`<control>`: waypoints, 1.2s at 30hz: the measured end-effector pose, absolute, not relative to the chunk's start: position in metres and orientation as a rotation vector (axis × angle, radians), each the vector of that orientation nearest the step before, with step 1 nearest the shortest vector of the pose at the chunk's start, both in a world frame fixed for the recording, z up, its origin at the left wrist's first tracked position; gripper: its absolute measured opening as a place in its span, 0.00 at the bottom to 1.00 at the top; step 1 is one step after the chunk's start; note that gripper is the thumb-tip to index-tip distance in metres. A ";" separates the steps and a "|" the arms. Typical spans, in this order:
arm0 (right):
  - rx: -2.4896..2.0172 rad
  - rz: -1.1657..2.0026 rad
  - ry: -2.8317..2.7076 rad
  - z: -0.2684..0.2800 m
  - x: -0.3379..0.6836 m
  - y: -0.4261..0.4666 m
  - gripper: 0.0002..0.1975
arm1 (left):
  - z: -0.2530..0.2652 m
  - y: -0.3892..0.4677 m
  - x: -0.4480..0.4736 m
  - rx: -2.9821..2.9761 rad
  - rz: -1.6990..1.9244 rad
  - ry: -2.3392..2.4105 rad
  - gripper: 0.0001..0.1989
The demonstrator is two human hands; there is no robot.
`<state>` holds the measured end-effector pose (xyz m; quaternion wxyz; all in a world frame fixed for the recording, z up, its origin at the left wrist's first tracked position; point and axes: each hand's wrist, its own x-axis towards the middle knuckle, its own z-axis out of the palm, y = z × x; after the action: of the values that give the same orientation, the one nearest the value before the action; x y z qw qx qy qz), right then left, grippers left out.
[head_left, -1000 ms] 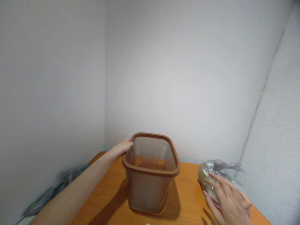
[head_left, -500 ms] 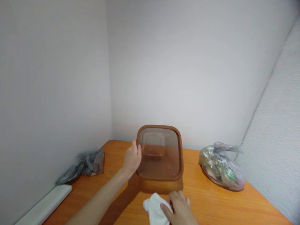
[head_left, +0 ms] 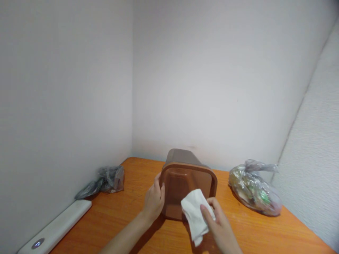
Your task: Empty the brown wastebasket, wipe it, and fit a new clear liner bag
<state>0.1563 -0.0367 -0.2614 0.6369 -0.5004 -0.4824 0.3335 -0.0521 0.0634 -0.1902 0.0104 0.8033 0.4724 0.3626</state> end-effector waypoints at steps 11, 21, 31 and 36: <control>-1.381 0.333 -2.037 -0.231 0.110 0.001 0.24 | -0.201 0.065 -0.073 2.226 1.139 1.286 0.31; -1.336 0.129 -2.031 -0.274 0.084 0.077 0.20 | -0.234 0.087 -0.077 2.212 0.990 1.202 0.26; -1.358 0.071 -1.803 -0.258 0.091 0.069 0.16 | -0.232 0.090 -0.074 2.178 0.957 1.209 0.33; -1.388 0.089 -1.772 -0.263 0.085 0.056 0.15 | -0.226 0.083 -0.070 2.180 0.993 1.187 0.35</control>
<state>0.0853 0.0560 -0.2635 0.4298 -0.5564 -0.7102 0.0357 -0.0702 0.0833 -0.2264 0.2322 0.7932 0.4319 0.3613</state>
